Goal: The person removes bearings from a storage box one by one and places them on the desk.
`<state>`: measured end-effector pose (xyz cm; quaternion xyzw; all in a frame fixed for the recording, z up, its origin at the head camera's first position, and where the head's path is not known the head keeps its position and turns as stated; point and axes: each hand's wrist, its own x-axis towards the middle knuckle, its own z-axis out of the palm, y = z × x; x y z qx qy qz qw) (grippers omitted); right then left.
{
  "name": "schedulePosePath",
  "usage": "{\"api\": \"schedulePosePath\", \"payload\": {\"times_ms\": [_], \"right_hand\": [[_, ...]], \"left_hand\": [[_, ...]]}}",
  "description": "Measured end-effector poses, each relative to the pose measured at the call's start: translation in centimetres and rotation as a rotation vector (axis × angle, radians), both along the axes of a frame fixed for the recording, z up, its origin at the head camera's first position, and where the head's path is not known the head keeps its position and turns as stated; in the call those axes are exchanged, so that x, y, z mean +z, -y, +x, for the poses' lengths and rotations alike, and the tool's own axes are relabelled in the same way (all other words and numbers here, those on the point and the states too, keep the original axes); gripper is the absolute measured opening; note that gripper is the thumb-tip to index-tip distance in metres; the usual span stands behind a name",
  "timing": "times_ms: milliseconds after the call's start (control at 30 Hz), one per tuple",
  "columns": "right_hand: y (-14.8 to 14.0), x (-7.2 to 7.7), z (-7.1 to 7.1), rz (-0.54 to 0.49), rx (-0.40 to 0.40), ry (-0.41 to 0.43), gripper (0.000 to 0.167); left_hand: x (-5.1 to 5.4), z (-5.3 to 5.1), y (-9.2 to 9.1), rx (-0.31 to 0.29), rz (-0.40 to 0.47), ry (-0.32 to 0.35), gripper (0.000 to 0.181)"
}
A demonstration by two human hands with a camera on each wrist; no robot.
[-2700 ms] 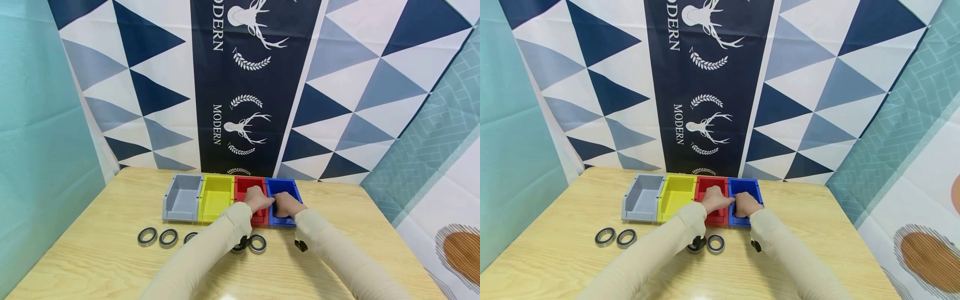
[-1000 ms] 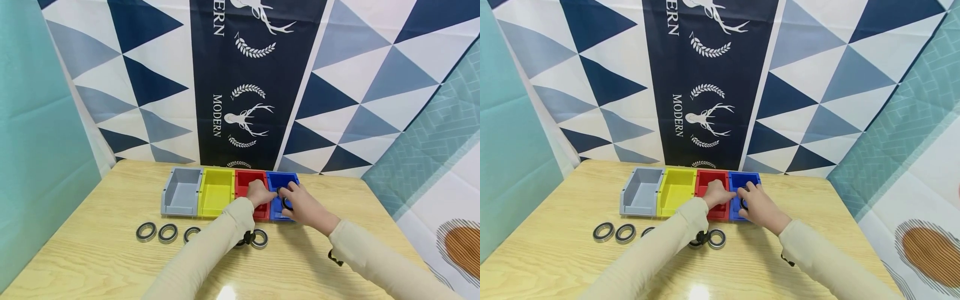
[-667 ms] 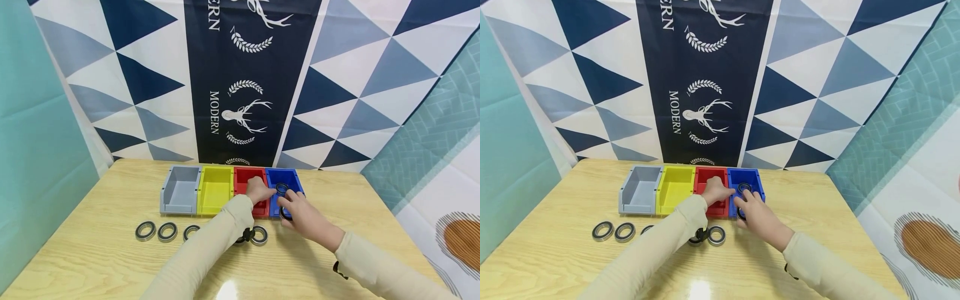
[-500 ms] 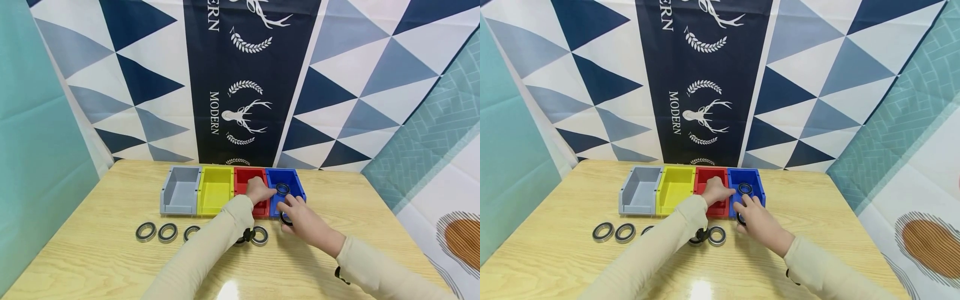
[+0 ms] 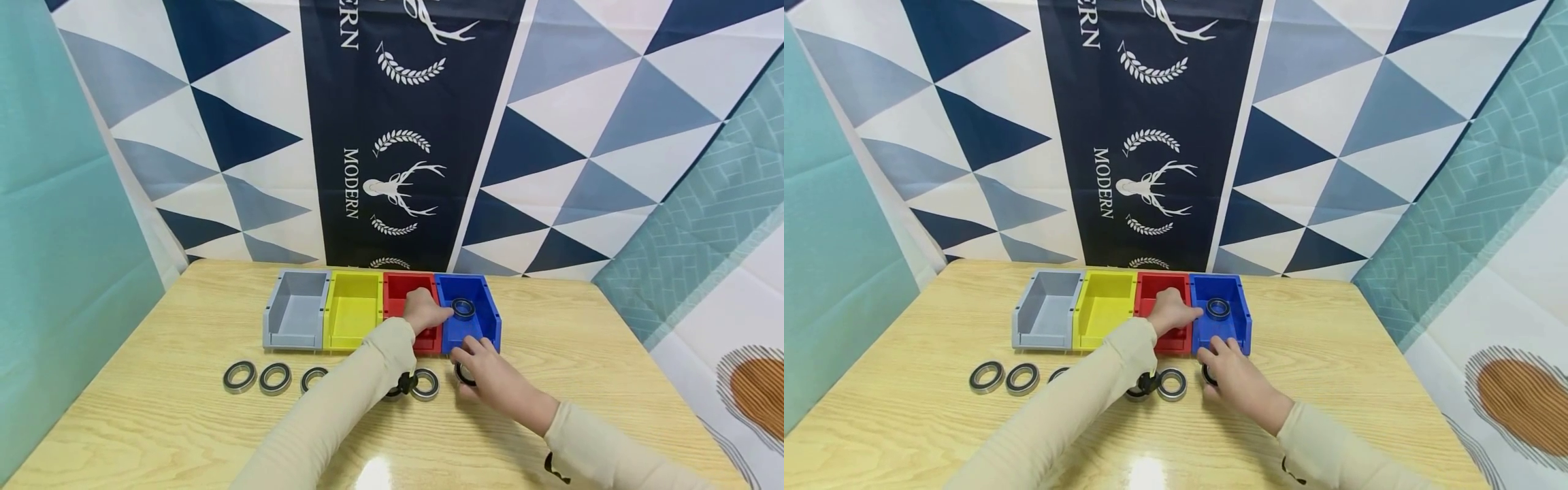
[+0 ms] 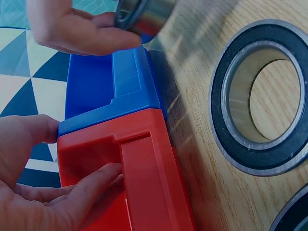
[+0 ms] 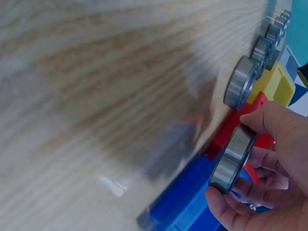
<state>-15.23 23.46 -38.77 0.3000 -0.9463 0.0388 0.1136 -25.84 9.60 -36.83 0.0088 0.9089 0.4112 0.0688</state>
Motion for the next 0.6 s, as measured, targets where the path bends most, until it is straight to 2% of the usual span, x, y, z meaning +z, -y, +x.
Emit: {"api": "schedulePosePath", "payload": {"times_ms": [600], "right_hand": [[0.8,-2.0,0.1,-0.06,0.047,0.076,0.031]], "left_hand": [[0.0,0.2,0.1,-0.005,-0.001,0.0,0.031]]}}
